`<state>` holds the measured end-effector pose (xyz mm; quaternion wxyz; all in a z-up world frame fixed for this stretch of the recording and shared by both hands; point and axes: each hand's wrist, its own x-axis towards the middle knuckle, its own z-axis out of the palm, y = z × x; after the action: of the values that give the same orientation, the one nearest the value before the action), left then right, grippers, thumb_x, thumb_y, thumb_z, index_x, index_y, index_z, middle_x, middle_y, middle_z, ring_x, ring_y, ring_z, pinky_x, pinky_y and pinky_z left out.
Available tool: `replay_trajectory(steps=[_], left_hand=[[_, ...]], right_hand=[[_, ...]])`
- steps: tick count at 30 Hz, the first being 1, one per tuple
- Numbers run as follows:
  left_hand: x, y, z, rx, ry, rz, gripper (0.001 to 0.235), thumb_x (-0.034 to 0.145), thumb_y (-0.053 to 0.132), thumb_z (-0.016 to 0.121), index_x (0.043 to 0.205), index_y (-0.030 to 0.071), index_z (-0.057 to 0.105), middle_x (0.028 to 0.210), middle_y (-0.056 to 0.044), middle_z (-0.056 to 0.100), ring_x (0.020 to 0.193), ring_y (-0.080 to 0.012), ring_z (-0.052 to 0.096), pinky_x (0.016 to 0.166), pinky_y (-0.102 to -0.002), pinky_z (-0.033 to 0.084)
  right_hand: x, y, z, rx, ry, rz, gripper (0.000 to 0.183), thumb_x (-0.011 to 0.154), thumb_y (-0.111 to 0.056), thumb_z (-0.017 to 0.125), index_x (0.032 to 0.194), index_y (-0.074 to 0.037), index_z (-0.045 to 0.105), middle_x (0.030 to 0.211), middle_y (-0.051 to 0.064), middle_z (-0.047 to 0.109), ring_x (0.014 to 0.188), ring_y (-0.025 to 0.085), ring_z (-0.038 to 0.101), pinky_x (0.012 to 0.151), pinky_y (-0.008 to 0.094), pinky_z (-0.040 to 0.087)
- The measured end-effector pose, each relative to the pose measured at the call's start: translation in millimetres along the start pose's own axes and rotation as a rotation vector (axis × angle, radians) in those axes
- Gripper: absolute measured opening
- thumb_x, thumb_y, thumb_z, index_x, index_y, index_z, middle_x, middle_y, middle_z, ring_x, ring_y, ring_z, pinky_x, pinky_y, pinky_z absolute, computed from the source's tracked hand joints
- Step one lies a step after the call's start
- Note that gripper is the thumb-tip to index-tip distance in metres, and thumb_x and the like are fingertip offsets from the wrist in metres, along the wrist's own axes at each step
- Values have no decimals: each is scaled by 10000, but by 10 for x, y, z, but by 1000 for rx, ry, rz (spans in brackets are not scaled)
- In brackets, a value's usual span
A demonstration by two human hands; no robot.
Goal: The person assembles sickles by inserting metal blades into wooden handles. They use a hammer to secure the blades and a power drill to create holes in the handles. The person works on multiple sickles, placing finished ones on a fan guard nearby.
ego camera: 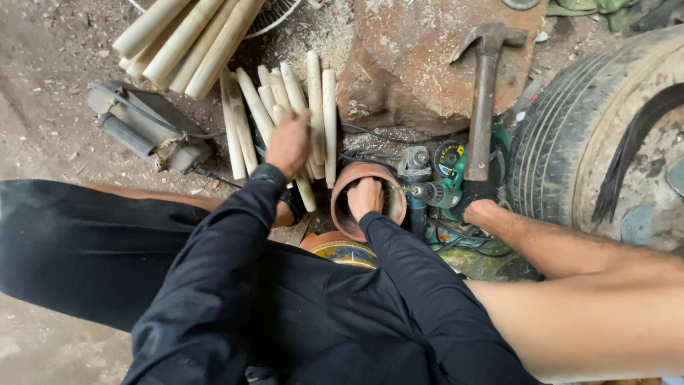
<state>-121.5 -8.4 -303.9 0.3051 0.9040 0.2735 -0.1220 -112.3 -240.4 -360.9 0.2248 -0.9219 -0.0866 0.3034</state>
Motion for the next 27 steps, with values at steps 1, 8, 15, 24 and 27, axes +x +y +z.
replay_trajectory(steps=[1,8,15,24,27], left_hand=[[15,46,48,-45,-32,73,336,1012,126,657,1296,74,486,1149,-203,533,947,-369,647,845,-487,567],[60,279,339,-188,173,-20,640,749,-8,716,1306,-22,402,1141,-381,453,855,-533,596,813,-555,527],[378,532,-522,-1322,-517,-528,454,923,62,690,1303,-87,491,970,-157,662,677,-196,623,547,-300,554],[-368,1875,-1815,-1630,-305,-90,595,844,-67,637,1351,58,351,1093,-116,690,937,-206,718,759,-400,675],[-454,2086,-1979,-1773,-424,18,356,881,-103,667,1210,-113,529,1132,-213,709,1089,-330,731,887,-461,609]], right_hand=[[18,-19,17,91,41,10,221,802,-121,641,947,17,737,981,297,702,915,486,676,821,543,552],[-155,-299,-318,296,22,115,252,772,-175,717,958,-6,719,915,273,720,868,458,694,777,515,543],[-829,-886,-1691,45,-410,-242,279,812,-209,737,786,9,565,686,196,635,652,324,640,626,445,490],[-806,-1247,-3174,861,-242,-308,220,944,-48,668,1147,6,604,920,87,701,792,143,688,672,273,557],[-776,-1284,-3208,986,-75,-370,241,963,-22,664,1183,22,576,989,111,701,855,161,712,713,275,572]])
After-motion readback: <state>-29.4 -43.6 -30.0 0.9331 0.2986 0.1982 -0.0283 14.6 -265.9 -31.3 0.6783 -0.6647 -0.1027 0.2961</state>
